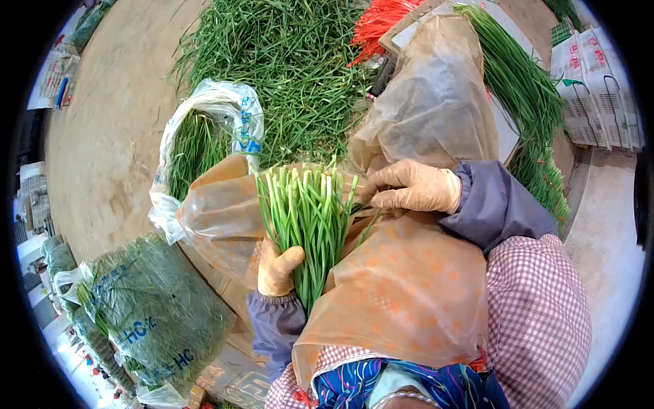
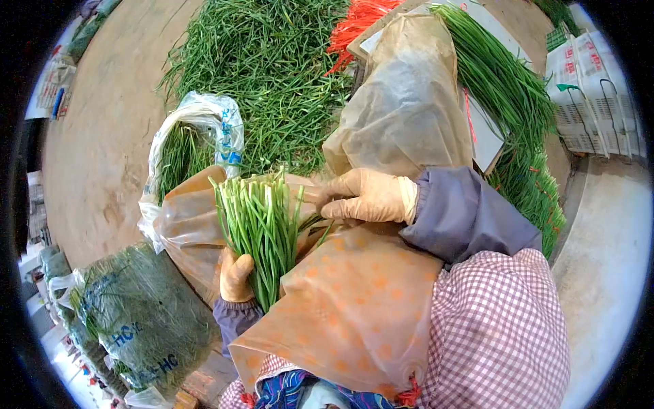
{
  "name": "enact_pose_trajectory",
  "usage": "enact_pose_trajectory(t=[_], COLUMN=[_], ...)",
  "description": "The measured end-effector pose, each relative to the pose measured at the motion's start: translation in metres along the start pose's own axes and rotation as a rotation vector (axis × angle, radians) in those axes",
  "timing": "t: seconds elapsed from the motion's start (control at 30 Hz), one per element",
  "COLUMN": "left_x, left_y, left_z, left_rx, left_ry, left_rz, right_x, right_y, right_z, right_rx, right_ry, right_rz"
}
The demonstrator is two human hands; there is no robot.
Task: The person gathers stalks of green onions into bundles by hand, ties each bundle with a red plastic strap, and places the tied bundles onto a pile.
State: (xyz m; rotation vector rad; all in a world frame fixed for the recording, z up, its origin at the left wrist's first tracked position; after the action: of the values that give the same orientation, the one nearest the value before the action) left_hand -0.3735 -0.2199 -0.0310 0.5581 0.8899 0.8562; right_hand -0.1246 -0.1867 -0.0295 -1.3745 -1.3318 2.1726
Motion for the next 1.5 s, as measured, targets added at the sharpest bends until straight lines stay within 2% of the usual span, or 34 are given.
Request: enact_pose_trajectory(t=[0.07,0.1,0.13,0.17,0.2,0.23,0.3,0.37,0.47,0.53,0.63,0.73,0.77,0.87,0.9,1.0,1.03,1.07,1.1,1.13,1.17,1.27,1.3,1.37,1.43,1.5], left_x=[0.0,-0.001,-0.001,-0.002,-0.002,-0.003,-0.005,-0.005,0.0,-0.002,0.001,-0.001,-0.002,0.0,0.0,0.003,0.0,-0.001,-0.001,-0.002,-0.002,-0.003,-0.003,-0.002,0.0,0.001], left_y=[0.001,0.002,0.003,0.004,0.005,0.006,0.007,0.009,0.013,0.012,0.009,0.01,0.012,0.006,0.01,0.01,0.009,0.008,0.008,0.009,0.009,0.006,0.005,0.001,-0.002,-0.002], left_z=[0.003,0.003,0.004,0.004,0.004,0.005,0.006,0.01,0.017,0.013,0.003,0.013,0.016,0.007,0.011,0.006,0.01,0.011,0.011,0.011,0.009,0.004,0.002,-0.003,-0.011,-0.009], left_rx=[-0.021,-0.037,-0.054,-0.063,-0.074,-0.087,-0.098,-0.115,-0.116,-0.062,0.031,-0.091,-0.112,0.117,0.135,0.272,0.136,0.104,0.072,0.039,0.022,-0.035,-0.059,-0.087,-0.067,-0.108], left_ry=[-0.012,-0.019,-0.026,-0.026,-0.025,-0.021,0.021,0.041,0.001,0.053,0.051,0.071,0.105,0.053,0.047,0.003,0.046,0.045,0.044,0.045,0.038,0.037,0.045,0.05,0.051,0.064], left_rz=[0.039,0.05,0.062,0.07,0.079,0.09,0.088,0.084,0.109,0.123,0.175,0.15,0.139,0.159,0.167,0.169,0.119,0.125,0.132,0.139,0.143,0.132,0.118,0.114,0.125,0.121], right_x=[0.0,0.001,0.0,0.007,0.011,0.016,0.007,0.0,-0.01,-0.011,0.013,0.025,0.027,0.038,0.034,0.039,0.035,0.042,0.047,0.044,0.048,0.031,0.041,0.05,0.055,0.055], right_y=[-0.001,-0.004,-0.017,-0.011,-0.012,-0.027,-0.058,-0.083,-0.104,-0.123,-0.112,-0.101,-0.099,-0.087,-0.092,-0.088,-0.104,-0.107,-0.11,-0.115,-0.108,-0.111,-0.087,-0.049,-0.019,-0.016], right_z=[0.0,-0.002,-0.013,-0.029,-0.063,-0.084,-0.083,-0.054,0.008,0.037,0.042,0.04,0.039,0.037,0.041,0.016,-0.001,-0.029,-0.064,-0.097,-0.129,-0.119,-0.115,-0.063,-0.026,-0.001], right_rx=[-0.012,0.135,0.155,0.503,0.246,0.726,0.423,0.147,-0.374,-0.963,-1.03,-0.907,-0.79,-0.772,-0.937,-0.846,-0.856,-0.934,-0.769,-0.281,0.1,-0.217,-0.215,0.272,0.603,0.66], right_ry=[-0.093,0.012,0.211,0.315,0.343,0.284,0.738,0.842,0.591,0.534,0.428,0.462,0.465,0.453,0.499,0.668,0.738,0.957,1.022,0.996,0.894,1.083,0.884,0.331,0.053,-0.062], right_rz=[0.027,0.034,-0.094,-0.189,-0.567,-0.684,-0.729,-0.756,-0.803,-0.833,-0.482,-0.402,-0.457,-0.483,-0.45,-0.673,-0.635,-0.78,-0.931,-0.705,-0.747,-0.649,-0.497,-0.323,-0.139,-0.143])
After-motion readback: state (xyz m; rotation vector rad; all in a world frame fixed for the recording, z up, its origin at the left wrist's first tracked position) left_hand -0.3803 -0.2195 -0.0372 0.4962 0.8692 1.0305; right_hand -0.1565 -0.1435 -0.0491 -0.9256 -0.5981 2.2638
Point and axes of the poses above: each hand's wrist, its own x-axis towards the middle knuckle, its own z-axis out of the palm, y = z × x, the point moved 5 cm from there along x, towards the middle knuckle, and after that the axes turned 4 degrees about z, right-handed, at the moved point
